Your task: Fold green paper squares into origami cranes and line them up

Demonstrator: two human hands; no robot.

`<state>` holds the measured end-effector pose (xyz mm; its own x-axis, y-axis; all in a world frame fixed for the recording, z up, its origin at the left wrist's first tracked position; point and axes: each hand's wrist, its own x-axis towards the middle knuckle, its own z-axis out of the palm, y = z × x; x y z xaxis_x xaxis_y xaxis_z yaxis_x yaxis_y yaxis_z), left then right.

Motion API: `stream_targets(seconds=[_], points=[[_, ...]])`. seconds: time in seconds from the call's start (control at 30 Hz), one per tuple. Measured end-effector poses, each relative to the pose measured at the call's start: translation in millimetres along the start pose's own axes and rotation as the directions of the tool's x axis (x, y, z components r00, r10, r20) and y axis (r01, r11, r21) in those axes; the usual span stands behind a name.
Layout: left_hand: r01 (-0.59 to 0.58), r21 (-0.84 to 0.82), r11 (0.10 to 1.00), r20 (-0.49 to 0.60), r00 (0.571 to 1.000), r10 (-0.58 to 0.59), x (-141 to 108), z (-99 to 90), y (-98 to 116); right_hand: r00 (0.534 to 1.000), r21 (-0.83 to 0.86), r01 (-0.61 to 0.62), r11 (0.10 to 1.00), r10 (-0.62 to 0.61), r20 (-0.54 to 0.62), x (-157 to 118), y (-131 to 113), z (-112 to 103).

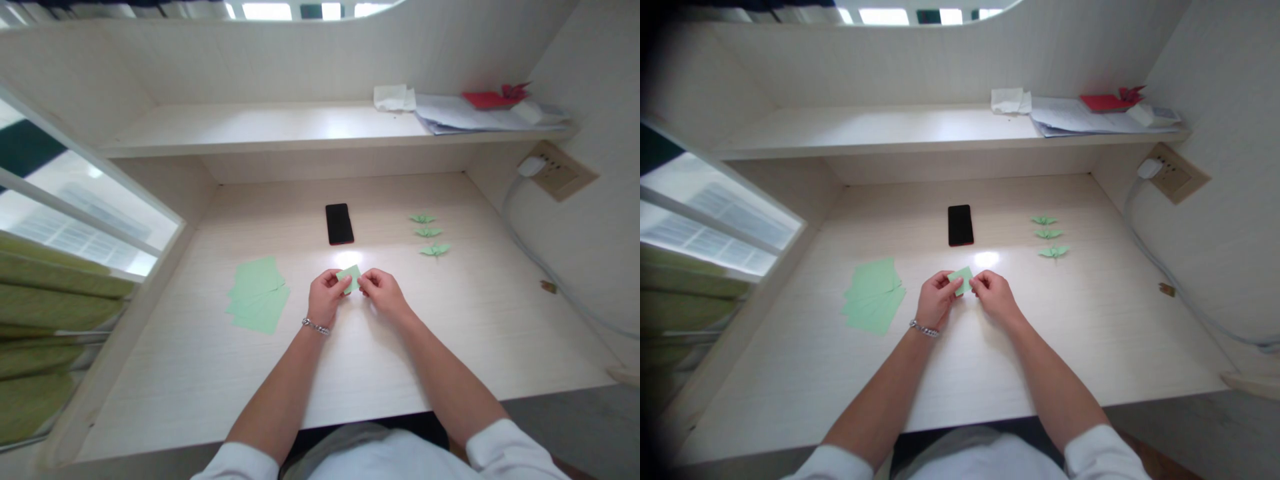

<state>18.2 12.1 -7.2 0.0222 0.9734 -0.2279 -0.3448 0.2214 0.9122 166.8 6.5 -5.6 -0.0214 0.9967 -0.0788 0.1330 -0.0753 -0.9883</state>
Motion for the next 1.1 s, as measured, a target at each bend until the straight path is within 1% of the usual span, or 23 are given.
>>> stream_targets(seconds=[0.07,0.1,0.17,0.23,0.27,0.37,0.47,0.57,0.63,0.67,0.7,0.73,0.77,0.8,0.87,0.9,0.97,1.03,1.1], points=[[-0.046,0.085,0.995,-0.007,0.999,0.047,0,-0.8,-2,0.999,-0.06,0.038,0.997,-0.037,0.031,0,0,-2],[-0.068,0.117,0.991,-0.014,0.997,0.07,1,-1.3,-2,0.998,-0.045,0.042,0.998,-0.04,0.038,-1,0,-1],[-0.099,0.141,0.985,-0.017,0.995,0.102,2,-2.5,-3,0.999,0.037,0.023,0.999,-0.024,0.03,-1,0,1],[-0.106,0.139,0.985,0.007,0.994,0.106,3,-4.1,-3,1.0,0.09,0.008,0.996,-0.009,0.011,-1,1,3],[-0.102,0.143,0.984,0.027,0.995,0.1,3,-4.9,-3,1.0,0.078,0.011,0.997,-0.012,0.01,-1,1,4],[-0.087,0.19,0.978,0.085,0.994,0.072,3,-6.7,-3,0.998,-0.042,0.052,0.998,-0.05,0.044,-3,1,3],[-0.078,0.23,0.97,0.088,0.994,0.059,3,-6.1,-5,0.995,-0.106,0.044,0.993,-0.034,0.099,-3,-1,-1],[-0.05,0.197,0.979,0.051,0.998,0.041,3,-5.0,-4,0.99,-0.091,-0.001,0.996,0.014,0.142,-2,-2,-4],[-0.022,0.118,0.993,0.001,1.0,0.022,5,-6.0,0,0.988,-0.067,-0.023,0.997,0.033,0.152,-1,-2,-6],[-0.009,0.07,0.998,-0.028,1.0,0.012,6,-7.1,2,0.988,-0.054,-0.033,0.998,0.04,0.147,0,-2,-7],[-0.003,0.01,1.0,-0.081,0.997,0.004,7,-8.3,5,0.99,-0.039,-0.043,0.998,0.048,0.133,0,-2,-9],[0.004,-0.024,1.0,-0.121,0.993,-0.007,8,-9.4,7,0.992,-0.022,-0.052,0.998,0.055,0.113,1,-1,-10],[0.011,-0.025,1.0,-0.144,0.989,-0.015,9,-10.1,9,0.995,-0.002,-0.058,0.998,0.058,0.083,2,-1,-12],[0.027,-0.009,1.0,-0.125,0.992,-0.028,9,-10.2,10,0.997,0.019,-0.06,0.998,0.059,0.052,2,-1,-13],[0.065,0.055,0.996,-0.016,0.998,-0.064,7,-8.9,8,0.999,0.05,-0.047,0.998,0.047,-0.007,4,0,-15],[0.062,0.105,0.993,0.023,0.998,-0.065,6,-7.9,6,0.999,0.062,-0.037,0.997,0.039,-0.03,4,0,-15],[0.037,0.183,0.982,0.045,0.998,-0.046,4,-6.4,3,0.998,0.097,-0.028,0.995,0.033,-0.049,4,0,-15],[-0.001,0.242,0.97,0.034,0.999,-0.008,4,-6.4,2,0.999,0.143,-0.047,0.989,0.048,-0.006,3,0,-13],[-0.031,0.275,0.961,0.025,0.999,0.025,3,-6.9,2,0.995,0.155,-0.079,0.985,0.068,0.078,2,0,-10]])
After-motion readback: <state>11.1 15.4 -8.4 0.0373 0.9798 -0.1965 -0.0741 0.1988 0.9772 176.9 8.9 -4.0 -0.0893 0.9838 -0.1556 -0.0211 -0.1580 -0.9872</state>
